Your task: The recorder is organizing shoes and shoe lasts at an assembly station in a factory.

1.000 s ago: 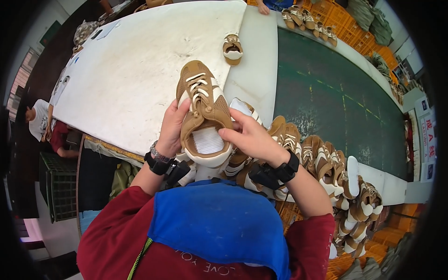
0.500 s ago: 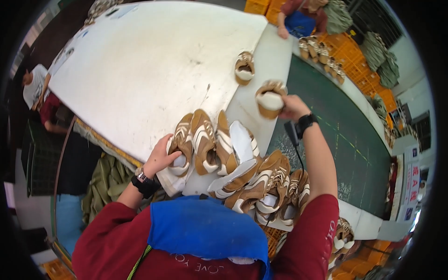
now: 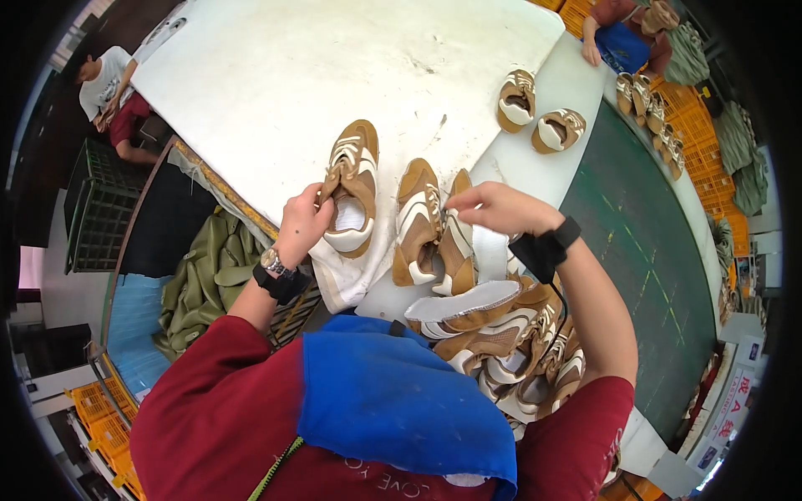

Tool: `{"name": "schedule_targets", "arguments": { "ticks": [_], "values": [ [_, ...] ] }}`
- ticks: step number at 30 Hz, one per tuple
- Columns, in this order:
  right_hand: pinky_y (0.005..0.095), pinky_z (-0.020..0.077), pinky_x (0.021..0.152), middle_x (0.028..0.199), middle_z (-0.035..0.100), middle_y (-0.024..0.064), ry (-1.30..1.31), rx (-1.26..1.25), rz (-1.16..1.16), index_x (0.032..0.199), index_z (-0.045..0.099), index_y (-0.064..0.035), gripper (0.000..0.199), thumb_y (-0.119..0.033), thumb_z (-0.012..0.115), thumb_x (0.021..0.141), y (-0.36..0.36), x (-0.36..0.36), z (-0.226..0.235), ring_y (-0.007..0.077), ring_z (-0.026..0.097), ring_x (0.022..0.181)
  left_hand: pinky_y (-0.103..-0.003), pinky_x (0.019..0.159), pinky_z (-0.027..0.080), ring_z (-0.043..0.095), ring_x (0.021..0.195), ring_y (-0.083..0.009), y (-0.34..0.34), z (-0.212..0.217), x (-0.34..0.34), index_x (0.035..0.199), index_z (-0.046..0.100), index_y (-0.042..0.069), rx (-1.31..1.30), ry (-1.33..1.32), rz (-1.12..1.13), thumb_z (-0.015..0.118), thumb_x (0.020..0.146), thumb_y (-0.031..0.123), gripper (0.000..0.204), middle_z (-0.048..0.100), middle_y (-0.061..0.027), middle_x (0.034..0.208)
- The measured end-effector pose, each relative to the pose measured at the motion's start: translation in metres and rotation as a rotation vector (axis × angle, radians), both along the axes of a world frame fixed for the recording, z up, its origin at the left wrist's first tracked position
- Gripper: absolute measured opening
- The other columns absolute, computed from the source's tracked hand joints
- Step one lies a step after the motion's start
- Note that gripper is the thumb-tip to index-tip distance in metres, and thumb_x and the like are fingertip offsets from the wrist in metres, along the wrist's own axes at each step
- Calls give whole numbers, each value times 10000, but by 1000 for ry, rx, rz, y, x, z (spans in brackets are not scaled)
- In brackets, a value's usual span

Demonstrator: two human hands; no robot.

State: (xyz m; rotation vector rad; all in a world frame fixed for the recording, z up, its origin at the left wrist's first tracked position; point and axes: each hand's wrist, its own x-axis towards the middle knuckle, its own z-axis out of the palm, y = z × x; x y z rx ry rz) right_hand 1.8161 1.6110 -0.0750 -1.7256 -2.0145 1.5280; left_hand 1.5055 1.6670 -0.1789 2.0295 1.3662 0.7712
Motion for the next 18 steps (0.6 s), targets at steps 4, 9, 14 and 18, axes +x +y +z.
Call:
{"name": "schedule_targets", "arguments": {
  "ticks": [4,9,14,18],
  "values": [
    [295,465,730,924,650,101,54,164,179,1190,555,-72,324,-97,512,870,-18,-26,25,165,583,779,-428,614,484,601,660,-365,-8,47,21,966,558,-12,83,12,-65,548,771,116,233,612,-200,703],
    [296,468,672,822,634,144,-13,217,151,1172,561,-60,321,-88,513,856,-47,-36,63,185,587,691,-439,638,488,600,684,-378,26,46,48,920,571,-27,183,82,-151,535,777,133,217,609,-223,720],
    [292,465,637,749,615,126,-29,311,-161,1121,581,-29,308,-42,518,820,-99,-7,97,183,573,652,-432,728,480,594,789,-402,141,13,135,876,589,-43,171,188,-223,541,808,281,335,608,-261,801],
    [272,480,666,800,621,112,-20,388,-353,1104,582,-7,290,-18,533,818,-135,4,109,159,585,690,-373,857,462,568,1010,-352,175,18,201,1350,260,-9,21,112,-350,581,806,426,767,574,-251,1092]
  ]
}}
